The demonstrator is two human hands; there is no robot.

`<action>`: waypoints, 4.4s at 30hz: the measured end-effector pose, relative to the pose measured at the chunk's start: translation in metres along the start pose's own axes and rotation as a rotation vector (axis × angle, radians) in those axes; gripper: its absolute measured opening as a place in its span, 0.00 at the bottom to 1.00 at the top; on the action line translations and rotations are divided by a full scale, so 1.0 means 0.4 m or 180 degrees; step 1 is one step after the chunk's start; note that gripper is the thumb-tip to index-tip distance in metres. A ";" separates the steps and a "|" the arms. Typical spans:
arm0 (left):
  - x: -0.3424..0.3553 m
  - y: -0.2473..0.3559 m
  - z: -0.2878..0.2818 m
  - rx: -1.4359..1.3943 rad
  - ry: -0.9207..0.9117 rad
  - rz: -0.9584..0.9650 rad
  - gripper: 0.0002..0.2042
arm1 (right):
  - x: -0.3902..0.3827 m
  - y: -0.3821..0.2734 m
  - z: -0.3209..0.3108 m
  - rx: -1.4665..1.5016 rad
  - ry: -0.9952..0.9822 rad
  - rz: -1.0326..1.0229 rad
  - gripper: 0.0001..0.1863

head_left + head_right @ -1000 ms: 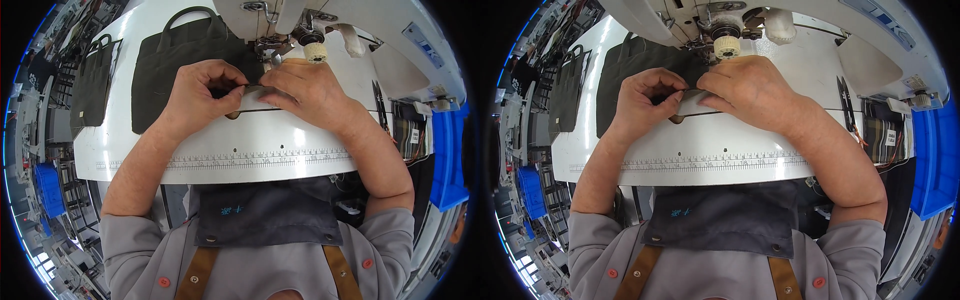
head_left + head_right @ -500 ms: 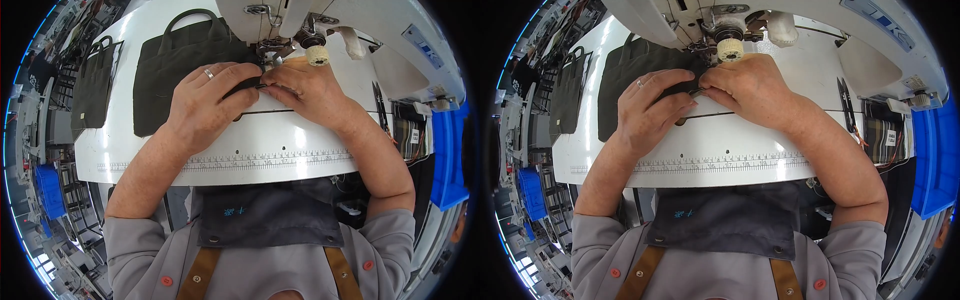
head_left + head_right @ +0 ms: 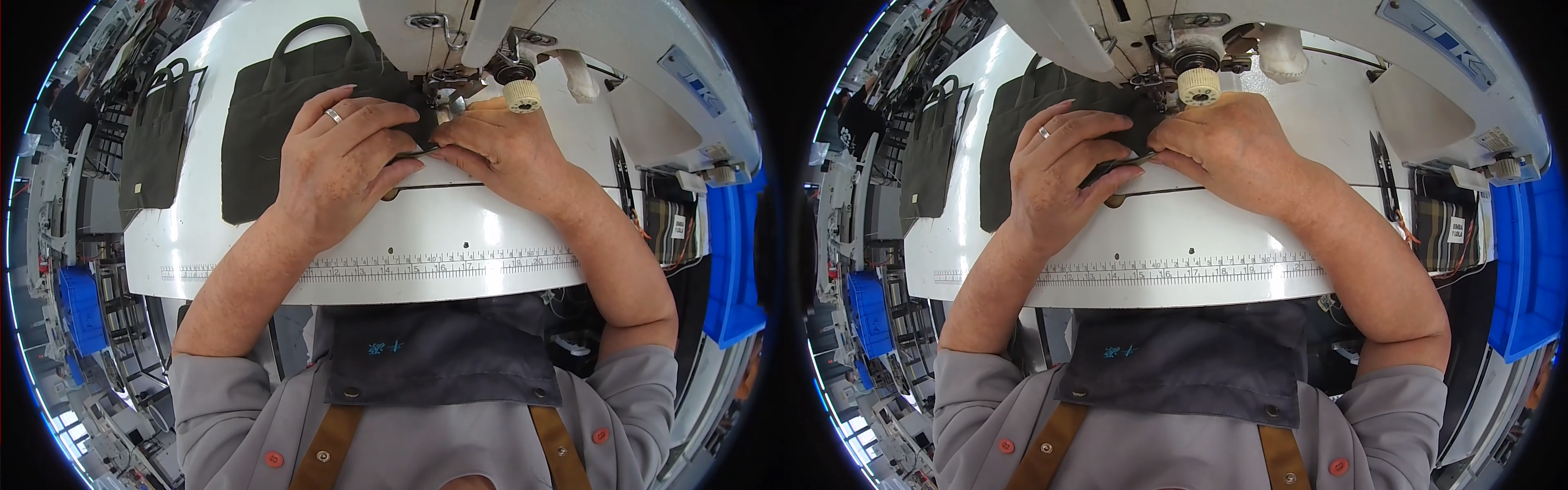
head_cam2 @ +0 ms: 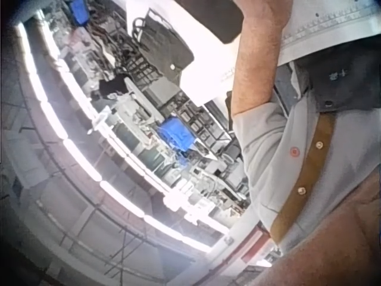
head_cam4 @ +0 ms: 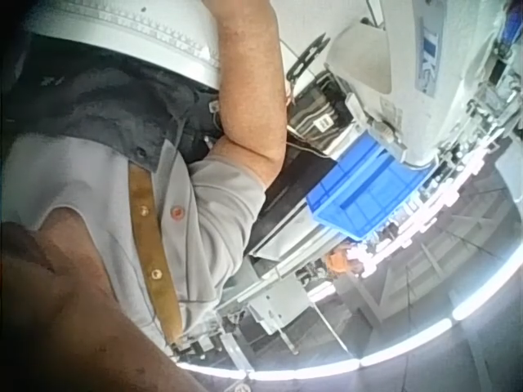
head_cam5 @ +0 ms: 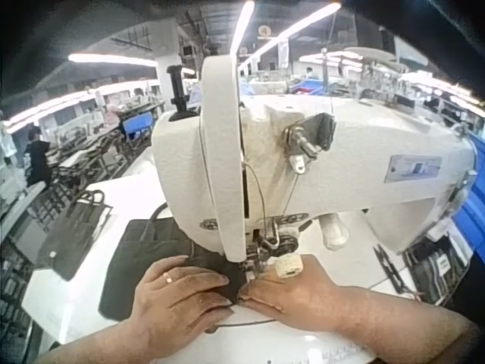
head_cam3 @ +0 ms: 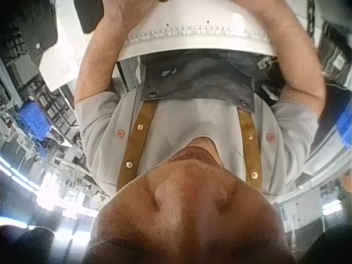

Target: Sewing handles and components onto canvas bags using an industrial sewing machine.

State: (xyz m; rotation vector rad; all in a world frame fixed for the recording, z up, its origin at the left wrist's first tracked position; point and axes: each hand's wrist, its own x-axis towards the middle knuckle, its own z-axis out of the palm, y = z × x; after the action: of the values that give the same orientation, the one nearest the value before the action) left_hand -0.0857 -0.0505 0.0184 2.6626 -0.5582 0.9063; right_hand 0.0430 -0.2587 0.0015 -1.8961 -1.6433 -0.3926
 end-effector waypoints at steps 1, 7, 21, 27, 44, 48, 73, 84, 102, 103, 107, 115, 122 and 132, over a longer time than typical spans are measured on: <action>-0.002 -0.001 0.001 0.0107 0.0021 0.0097 0.09 | 0.001 0.000 0.001 0.0016 0.0005 -0.0010 0.09; 0.001 0.006 0.001 0.0482 0.0099 0.0433 0.09 | 0.002 0.002 -0.003 0.0017 0.0008 -0.0027 0.09; 0.004 0.024 0.013 -0.0265 0.0042 0.0114 0.05 | -0.005 0.003 0.002 0.0062 0.0095 -0.0267 0.08; -0.007 0.031 0.012 -0.0142 0.0074 0.0121 0.06 | 0.001 0.001 0.000 -0.0109 0.0285 -0.0635 0.09; -0.036 0.010 0.011 -0.0047 0.0037 0.0867 0.10 | 0.000 -0.019 -0.007 -0.0511 0.0428 -0.0830 0.05; -0.002 0.017 0.024 -0.0167 -0.0147 0.0280 0.12 | -0.013 -0.012 0.001 -0.0414 0.0154 -0.0739 0.06; -0.050 -0.017 -0.020 -0.0967 -0.1618 0.0039 0.27 | 0.004 -0.052 -0.057 0.0298 -0.0441 -0.0206 0.05; -0.017 -0.082 0.023 -0.0762 -0.1397 0.0117 0.26 | -0.001 -0.004 -0.041 0.0058 -0.0596 0.0345 0.07; 0.037 -0.119 0.046 -0.0108 -0.1318 0.0158 0.27 | -0.007 0.022 -0.019 -0.0642 -0.0400 0.0361 0.13; 0.034 -0.100 0.043 -0.0098 -0.1327 0.0159 0.27 | -0.010 0.023 -0.020 -0.0595 -0.0386 0.0363 0.13; 0.024 -0.022 0.027 0.0283 -0.1514 -0.0147 0.26 | -0.001 0.021 -0.028 -0.0615 -0.0427 0.0348 0.12; 0.107 -0.028 -0.009 0.0293 -0.2071 -0.0184 0.22 | -0.004 0.014 -0.022 -0.0619 -0.0353 0.0439 0.10; -0.005 -0.083 0.040 -0.0691 -0.1117 -0.0052 0.23 | -0.003 0.001 -0.019 -0.0738 -0.0308 0.0198 0.09; 0.001 -0.034 0.051 -0.0527 -0.1011 -0.0594 0.21 | -0.002 0.010 -0.015 -0.0829 -0.0248 0.0241 0.10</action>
State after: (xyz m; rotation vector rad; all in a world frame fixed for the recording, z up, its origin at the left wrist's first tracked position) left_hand -0.0684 -0.0461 0.0012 2.6639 -0.4203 0.3706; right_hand 0.0476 -0.2634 0.0048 -2.1827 -1.6290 -0.5291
